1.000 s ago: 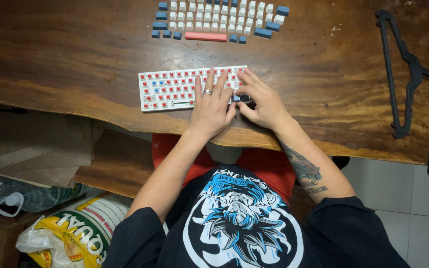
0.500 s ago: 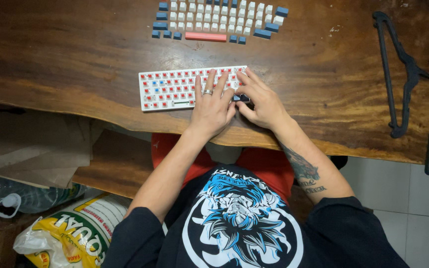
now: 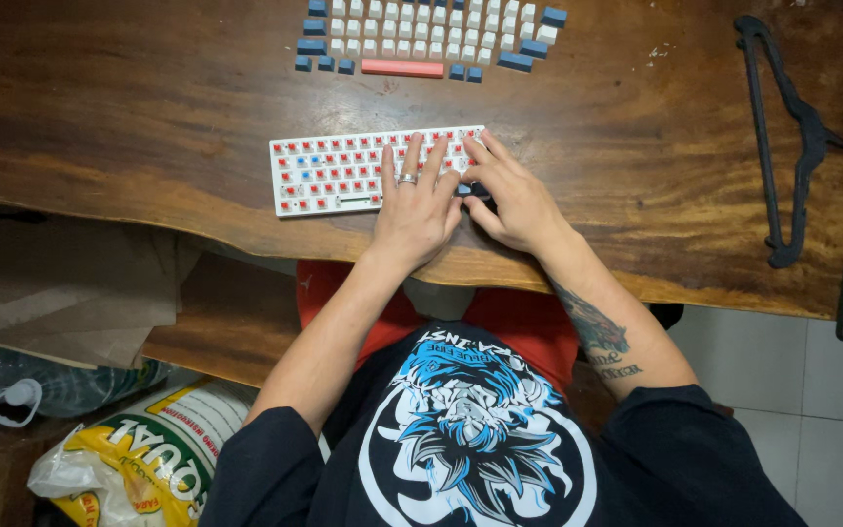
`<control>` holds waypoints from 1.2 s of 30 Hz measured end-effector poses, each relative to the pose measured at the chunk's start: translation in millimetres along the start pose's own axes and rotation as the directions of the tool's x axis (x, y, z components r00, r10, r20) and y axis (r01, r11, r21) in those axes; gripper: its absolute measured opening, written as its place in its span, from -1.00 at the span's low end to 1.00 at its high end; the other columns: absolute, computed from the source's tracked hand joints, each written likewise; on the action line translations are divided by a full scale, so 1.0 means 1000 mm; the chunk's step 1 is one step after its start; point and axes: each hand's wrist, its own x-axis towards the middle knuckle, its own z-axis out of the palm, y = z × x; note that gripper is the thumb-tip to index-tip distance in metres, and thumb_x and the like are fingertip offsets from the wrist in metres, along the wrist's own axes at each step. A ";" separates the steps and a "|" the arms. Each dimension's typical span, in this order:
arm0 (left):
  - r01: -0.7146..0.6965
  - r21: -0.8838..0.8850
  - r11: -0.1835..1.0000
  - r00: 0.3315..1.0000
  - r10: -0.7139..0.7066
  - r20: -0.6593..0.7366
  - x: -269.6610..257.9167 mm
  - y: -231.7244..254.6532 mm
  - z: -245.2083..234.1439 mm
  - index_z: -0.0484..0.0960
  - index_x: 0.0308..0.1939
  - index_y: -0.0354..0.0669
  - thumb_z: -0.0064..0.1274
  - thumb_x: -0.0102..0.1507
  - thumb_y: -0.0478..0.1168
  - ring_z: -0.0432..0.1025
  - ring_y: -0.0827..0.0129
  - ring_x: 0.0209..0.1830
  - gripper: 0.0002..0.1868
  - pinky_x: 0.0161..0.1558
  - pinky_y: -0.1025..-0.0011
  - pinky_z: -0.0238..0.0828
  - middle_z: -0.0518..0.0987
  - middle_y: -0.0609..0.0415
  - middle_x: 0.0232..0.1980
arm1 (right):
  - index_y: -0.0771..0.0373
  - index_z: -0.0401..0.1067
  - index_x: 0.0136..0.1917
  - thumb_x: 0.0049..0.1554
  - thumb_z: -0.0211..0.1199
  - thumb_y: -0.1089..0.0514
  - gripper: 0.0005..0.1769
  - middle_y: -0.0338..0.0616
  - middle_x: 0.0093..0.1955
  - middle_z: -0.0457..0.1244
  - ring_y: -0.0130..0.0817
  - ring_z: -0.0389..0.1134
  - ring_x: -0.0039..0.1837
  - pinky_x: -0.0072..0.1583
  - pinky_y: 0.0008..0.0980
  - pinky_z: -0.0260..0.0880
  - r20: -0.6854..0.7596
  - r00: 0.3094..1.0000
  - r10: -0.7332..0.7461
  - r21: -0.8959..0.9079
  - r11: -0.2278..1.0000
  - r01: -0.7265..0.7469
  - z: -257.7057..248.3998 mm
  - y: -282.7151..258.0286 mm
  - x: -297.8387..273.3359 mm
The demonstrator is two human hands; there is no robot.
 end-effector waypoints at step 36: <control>-0.003 0.014 1.000 1.000 0.003 -0.004 0.000 -0.002 0.004 0.55 0.10 -0.15 0.16 0.26 -0.11 -0.01 -0.25 0.59 -0.63 0.46 -0.46 -0.24 0.26 -0.19 0.53 | 0.28 0.33 0.27 0.15 0.31 0.24 -0.57 0.18 0.60 0.07 0.25 0.01 0.64 0.54 0.01 0.15 0.015 0.997 -0.070 -0.035 0.997 0.070 0.001 0.000 -0.003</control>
